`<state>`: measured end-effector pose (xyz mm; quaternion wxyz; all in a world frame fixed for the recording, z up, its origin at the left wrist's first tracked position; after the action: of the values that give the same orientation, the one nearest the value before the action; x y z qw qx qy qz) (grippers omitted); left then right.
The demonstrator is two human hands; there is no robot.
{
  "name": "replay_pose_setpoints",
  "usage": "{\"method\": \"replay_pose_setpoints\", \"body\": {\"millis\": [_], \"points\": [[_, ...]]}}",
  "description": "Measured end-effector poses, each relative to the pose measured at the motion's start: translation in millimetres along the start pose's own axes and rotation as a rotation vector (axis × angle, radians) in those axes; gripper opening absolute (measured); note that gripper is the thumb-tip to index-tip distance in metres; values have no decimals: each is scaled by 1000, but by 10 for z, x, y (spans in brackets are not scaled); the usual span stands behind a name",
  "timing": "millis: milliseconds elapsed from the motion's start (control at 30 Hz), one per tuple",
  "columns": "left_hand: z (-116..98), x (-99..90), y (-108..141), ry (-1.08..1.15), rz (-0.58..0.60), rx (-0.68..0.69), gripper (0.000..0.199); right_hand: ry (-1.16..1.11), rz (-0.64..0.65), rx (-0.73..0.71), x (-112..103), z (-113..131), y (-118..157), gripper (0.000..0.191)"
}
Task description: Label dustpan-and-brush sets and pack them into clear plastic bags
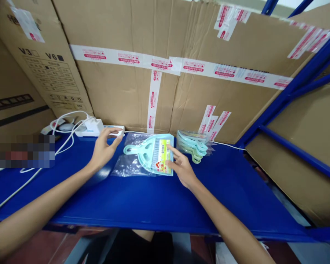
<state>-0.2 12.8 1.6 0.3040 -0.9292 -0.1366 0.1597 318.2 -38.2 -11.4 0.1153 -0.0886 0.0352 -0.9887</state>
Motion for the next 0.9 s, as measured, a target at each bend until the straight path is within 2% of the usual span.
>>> {"method": "replay_pose_setpoints", "body": {"millis": [33, 100, 133, 167, 233, 333, 467, 767, 900], "points": [[35, 9, -18, 134, 44, -161, 32, -7, -32, -30, -26, 51, -5, 91], [45, 77, 8, 459, 262, -463, 40, -17, -58, -68, -68, 141, -6, 95], [18, 122, 43, 604, 380, -569, 42, -18, -57, -77, -85, 172, -5, 96], [-23, 163, 83, 713, 471, -629, 42, -14, -51, -81, -100, 189, -7, 97], [-106, 227, 160, 827, 541, -668, 37, 5, -30, -76, -127, 182, -17, 95], [-146, 271, 233, 880, 545, -704, 33, 53, 5, -69, -156, 116, -43, 89], [-65, 280, 262, 882, 510, -760, 28, 149, 40, -68, -168, 67, -53, 85], [-135, 324, 351, 856, 492, -802, 12, 318, -25, -59, -174, 60, -42, 85], [-141, 323, 369, 829, 456, -790, 12, 337, -38, -60, -173, 26, -61, 86]]}}
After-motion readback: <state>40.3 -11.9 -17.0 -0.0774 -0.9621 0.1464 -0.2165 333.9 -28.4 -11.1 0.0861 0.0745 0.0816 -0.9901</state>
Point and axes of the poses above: each hand's wrist, its own y-axis away from the middle knuckle, its own x-axis out of the palm, z = x × y, the point moved 1 cm from there along -y, towards the middle knuckle, and after that the axes turned 1 degree about -z, right-handed, at the moved point
